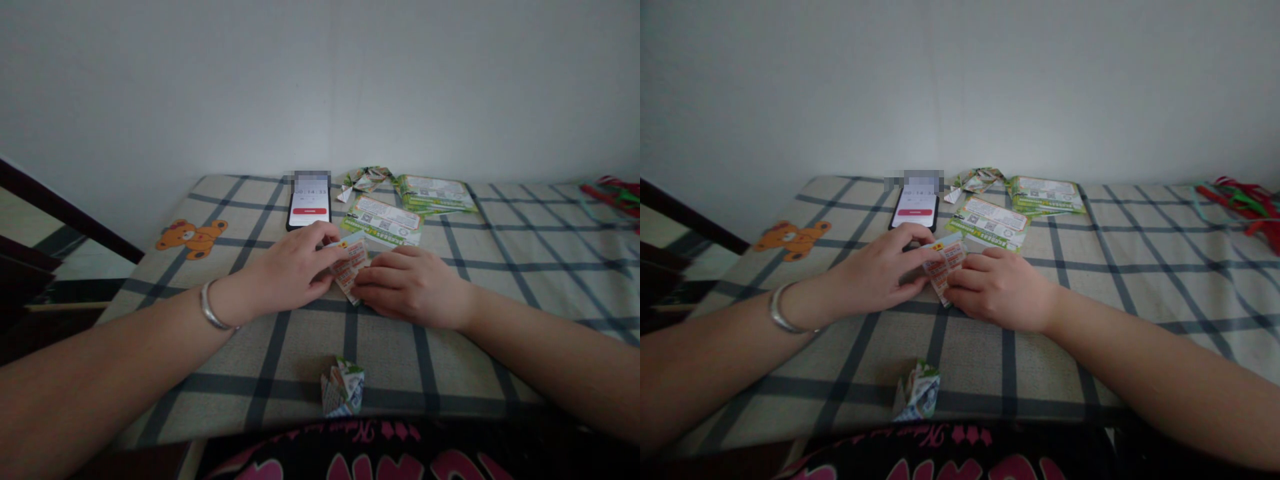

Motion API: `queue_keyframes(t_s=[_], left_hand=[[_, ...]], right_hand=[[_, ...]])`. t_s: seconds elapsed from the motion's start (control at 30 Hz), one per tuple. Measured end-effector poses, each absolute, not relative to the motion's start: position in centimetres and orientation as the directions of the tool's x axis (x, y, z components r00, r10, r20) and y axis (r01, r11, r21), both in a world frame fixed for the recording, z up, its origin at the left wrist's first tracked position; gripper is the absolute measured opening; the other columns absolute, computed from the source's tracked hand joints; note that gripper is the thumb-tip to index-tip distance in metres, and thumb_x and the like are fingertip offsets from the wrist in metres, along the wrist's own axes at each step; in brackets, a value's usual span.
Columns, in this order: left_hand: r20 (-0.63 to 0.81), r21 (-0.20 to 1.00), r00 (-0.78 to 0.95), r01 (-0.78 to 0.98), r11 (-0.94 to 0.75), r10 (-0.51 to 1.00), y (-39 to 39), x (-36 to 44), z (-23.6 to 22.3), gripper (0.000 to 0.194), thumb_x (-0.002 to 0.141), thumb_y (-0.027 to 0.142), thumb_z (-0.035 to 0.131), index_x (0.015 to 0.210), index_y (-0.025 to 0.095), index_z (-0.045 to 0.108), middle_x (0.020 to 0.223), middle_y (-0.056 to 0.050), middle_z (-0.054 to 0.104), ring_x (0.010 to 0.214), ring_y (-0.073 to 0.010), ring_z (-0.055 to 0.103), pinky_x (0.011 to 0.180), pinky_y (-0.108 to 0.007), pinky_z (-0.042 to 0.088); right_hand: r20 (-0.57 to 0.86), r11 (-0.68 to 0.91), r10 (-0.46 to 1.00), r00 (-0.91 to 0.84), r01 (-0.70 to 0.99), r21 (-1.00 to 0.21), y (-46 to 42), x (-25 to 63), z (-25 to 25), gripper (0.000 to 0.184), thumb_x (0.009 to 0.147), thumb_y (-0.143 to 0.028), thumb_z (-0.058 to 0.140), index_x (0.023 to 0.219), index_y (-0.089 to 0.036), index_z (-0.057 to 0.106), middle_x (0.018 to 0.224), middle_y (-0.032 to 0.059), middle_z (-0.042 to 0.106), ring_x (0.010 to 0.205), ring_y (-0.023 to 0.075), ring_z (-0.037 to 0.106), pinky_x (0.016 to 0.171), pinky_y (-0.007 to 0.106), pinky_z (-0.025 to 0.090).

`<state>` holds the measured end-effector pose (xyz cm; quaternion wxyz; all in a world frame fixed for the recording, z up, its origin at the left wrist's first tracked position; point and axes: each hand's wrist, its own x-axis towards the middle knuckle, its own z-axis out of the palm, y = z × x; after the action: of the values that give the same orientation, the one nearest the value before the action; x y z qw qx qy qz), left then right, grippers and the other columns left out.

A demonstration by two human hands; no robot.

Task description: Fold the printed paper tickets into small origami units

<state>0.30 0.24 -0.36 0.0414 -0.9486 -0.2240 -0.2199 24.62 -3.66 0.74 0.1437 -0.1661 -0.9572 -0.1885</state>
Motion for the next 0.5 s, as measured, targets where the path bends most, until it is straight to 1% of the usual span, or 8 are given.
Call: queue_keyframes(t_s=[0.07, 0.13, 0.23, 0.33, 0.43, 0.5], left_hand=[[0.426, 0.011, 0.808, 0.446, -0.895, 0.408, 0.24, 0.26, -0.33, 0.039, 0.080, 0.014, 0.059, 0.119, 0.013, 0.058, 0.116, -0.013, 0.051, 0.106, -0.0239, 0.053, 0.092, -0.039, 0.052], [0.424, -0.003, 0.817, 0.433, -0.901, 0.391, 0.22, 0.23, -0.29, 0.036, 0.081, 0.014, 0.058, 0.117, 0.013, 0.059, 0.115, -0.012, 0.051, 0.105, -0.0235, 0.053, 0.092, -0.039, 0.052], [0.442, -0.023, 0.825, 0.402, -0.915, 0.351, 0.22, 0.25, -0.24, 0.033, 0.083, 0.014, 0.058, 0.115, 0.016, 0.060, 0.113, -0.011, 0.053, 0.103, -0.0221, 0.054, 0.090, -0.038, 0.052], [0.470, -0.038, 0.819, 0.392, -0.919, 0.329, 0.26, 0.32, -0.22, 0.027, 0.084, 0.012, 0.056, 0.110, 0.016, 0.062, 0.109, -0.010, 0.055, 0.101, -0.0214, 0.055, 0.087, -0.037, 0.052], [0.486, -0.033, 0.810, 0.392, -0.919, 0.328, 0.35, 0.34, -0.20, 0.021, 0.086, 0.011, 0.053, 0.103, 0.017, 0.064, 0.105, -0.008, 0.057, 0.098, -0.0197, 0.055, 0.085, -0.035, 0.052], [0.492, -0.032, 0.808, 0.388, -0.921, 0.324, 0.40, 0.30, -0.18, 0.019, 0.088, 0.012, 0.052, 0.102, 0.017, 0.065, 0.103, -0.007, 0.057, 0.095, -0.0188, 0.056, 0.084, -0.033, 0.052]], right_hand=[[0.324, 0.875, 0.259, -0.910, 0.363, 0.319, -3.71, 24.58, 0.75, 0.020, 0.096, -0.022, 0.049, 0.101, -0.019, 0.068, 0.104, 0.0012, 0.073, 0.089, 0.0175, 0.064, 0.070, 0.033, 0.045], [0.322, 0.885, 0.270, -0.907, 0.366, 0.288, -3.72, 24.56, 0.69, 0.019, 0.095, -0.021, 0.049, 0.099, -0.017, 0.067, 0.106, 0.0031, 0.073, 0.090, 0.0183, 0.065, 0.072, 0.033, 0.047], [0.322, 0.897, 0.331, -0.887, 0.402, 0.186, -3.64, 24.57, 0.52, 0.019, 0.091, -0.019, 0.050, 0.101, -0.016, 0.067, 0.106, 0.0051, 0.073, 0.091, 0.0192, 0.065, 0.076, 0.034, 0.049], [0.313, 0.896, 0.396, -0.863, 0.439, 0.075, -3.50, 24.68, 0.36, 0.021, 0.086, -0.016, 0.050, 0.100, -0.017, 0.066, 0.098, 0.0065, 0.072, 0.092, 0.0197, 0.064, 0.078, 0.034, 0.050], [0.306, 0.887, 0.432, -0.848, 0.462, 0.027, -3.40, 24.83, 0.35, 0.023, 0.083, -0.015, 0.050, 0.099, -0.016, 0.066, 0.092, 0.0075, 0.071, 0.088, 0.0206, 0.064, 0.074, 0.034, 0.050], [0.289, 0.885, 0.443, -0.849, 0.466, 0.012, -3.38, 24.87, 0.46, 0.024, 0.082, -0.015, 0.050, 0.101, -0.016, 0.066, 0.092, 0.0077, 0.070, 0.087, 0.0208, 0.063, 0.073, 0.034, 0.050]])
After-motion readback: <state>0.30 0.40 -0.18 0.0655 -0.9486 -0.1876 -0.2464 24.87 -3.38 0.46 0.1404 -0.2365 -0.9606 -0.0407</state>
